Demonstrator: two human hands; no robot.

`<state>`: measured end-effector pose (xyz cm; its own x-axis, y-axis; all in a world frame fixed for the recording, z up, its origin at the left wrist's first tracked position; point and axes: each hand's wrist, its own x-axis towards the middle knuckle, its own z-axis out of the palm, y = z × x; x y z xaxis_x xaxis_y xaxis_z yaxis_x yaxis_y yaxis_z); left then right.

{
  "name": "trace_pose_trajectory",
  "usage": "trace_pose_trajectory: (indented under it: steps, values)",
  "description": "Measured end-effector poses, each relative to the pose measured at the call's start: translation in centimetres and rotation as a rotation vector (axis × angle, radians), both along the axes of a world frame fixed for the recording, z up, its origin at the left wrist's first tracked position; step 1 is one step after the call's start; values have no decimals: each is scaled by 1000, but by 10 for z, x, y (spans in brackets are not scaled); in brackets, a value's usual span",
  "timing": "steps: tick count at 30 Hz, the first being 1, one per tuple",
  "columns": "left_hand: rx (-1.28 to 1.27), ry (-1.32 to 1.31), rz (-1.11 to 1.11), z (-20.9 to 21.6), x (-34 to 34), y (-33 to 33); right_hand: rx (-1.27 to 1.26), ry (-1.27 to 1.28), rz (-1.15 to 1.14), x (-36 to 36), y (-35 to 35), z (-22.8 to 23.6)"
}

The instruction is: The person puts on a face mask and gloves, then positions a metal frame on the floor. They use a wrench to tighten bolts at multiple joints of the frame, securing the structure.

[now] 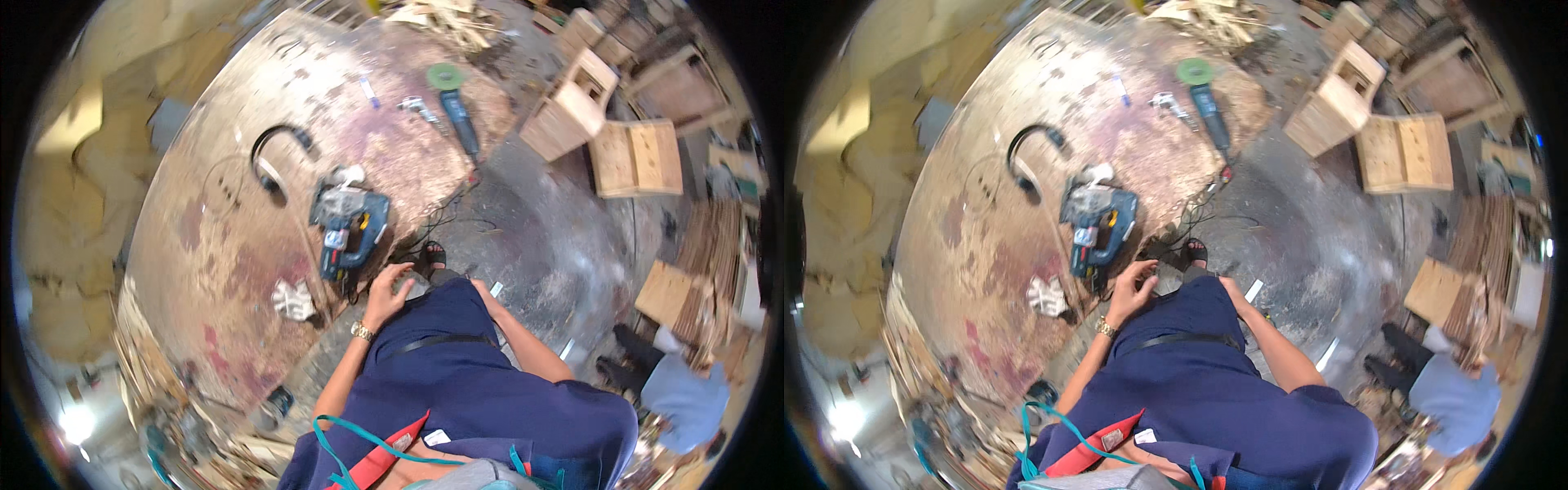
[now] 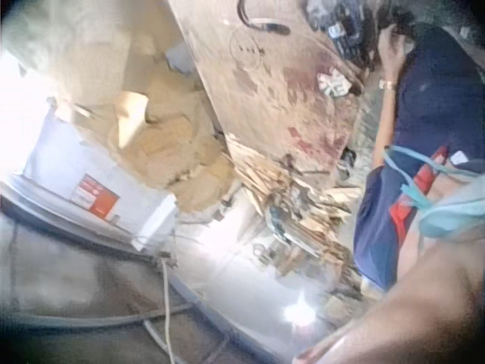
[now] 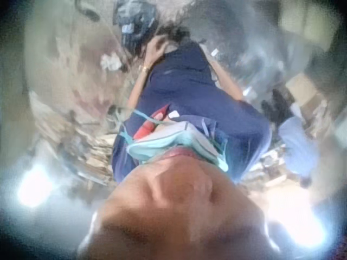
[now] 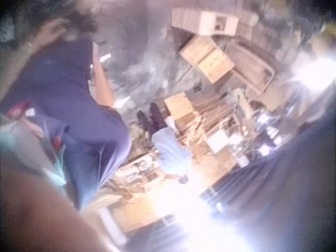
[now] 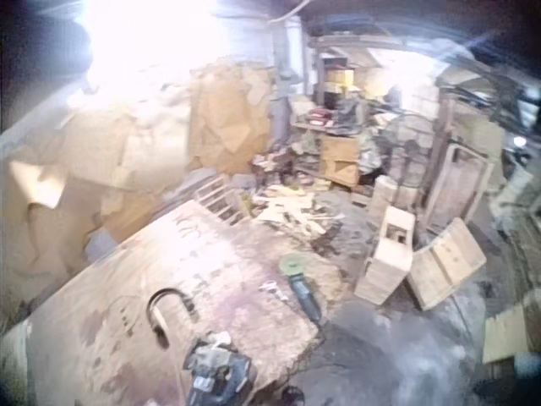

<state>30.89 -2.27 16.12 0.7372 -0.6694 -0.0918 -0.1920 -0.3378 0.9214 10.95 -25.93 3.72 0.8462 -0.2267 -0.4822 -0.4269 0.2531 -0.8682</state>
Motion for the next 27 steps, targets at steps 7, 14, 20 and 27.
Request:
trace_pose_trajectory:
  steps: [7, 14, 20, 27]
  values:
    - [174, 122, -415, -85, -5, -69, -335, -59, 430, 23, -31, -19]
    - [230, 728, -692, -144, -20, -128, -896, 49, 486, 8, -44, -1]
    - [459, 902, -764, -158, -28, -133, -638, -172, 163, -45, -61, -4]
    - [418, 962, -862, -153, -20, -140, -163, 87, -192, -95, -66, 10]
